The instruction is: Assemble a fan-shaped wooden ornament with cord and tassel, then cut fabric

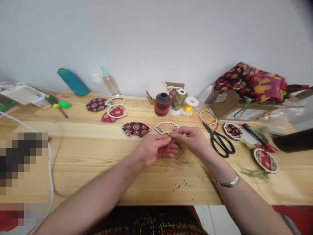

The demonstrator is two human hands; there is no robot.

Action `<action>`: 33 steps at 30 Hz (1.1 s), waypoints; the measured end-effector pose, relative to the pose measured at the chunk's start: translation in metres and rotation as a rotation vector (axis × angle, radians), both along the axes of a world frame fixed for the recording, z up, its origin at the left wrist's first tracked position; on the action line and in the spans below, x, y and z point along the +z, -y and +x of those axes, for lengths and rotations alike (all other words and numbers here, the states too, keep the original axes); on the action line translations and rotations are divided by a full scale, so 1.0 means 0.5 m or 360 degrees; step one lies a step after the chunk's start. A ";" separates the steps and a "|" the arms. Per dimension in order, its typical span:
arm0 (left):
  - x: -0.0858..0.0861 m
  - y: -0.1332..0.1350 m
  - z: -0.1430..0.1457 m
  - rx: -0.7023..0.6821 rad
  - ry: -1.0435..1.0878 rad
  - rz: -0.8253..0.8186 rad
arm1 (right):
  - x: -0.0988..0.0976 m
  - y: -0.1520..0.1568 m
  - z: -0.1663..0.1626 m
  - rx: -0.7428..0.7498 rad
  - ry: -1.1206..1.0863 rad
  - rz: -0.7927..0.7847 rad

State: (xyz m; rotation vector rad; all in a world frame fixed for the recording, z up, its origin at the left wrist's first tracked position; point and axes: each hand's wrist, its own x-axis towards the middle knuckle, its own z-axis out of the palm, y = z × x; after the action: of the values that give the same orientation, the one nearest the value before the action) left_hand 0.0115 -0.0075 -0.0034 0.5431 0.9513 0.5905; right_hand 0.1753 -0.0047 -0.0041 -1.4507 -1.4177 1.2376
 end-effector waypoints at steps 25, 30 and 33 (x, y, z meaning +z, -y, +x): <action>-0.009 0.002 -0.006 -0.0156 -0.0093 0.0177 | 0.001 0.002 0.009 0.0186 -0.0200 -0.0167; -0.008 0.000 -0.005 -0.0086 -0.0025 0.0128 | 0.003 0.002 0.006 0.0154 -0.0060 -0.0079; -0.004 -0.006 -0.006 -0.0013 0.0022 0.0021 | 0.006 0.000 0.007 0.0104 -0.0023 -0.0069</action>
State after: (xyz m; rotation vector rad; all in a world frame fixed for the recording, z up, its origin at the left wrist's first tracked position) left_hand 0.0086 -0.0047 -0.0053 0.5538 0.9326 0.5929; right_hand 0.1789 -0.0049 -0.0009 -1.4313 -1.4474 1.3242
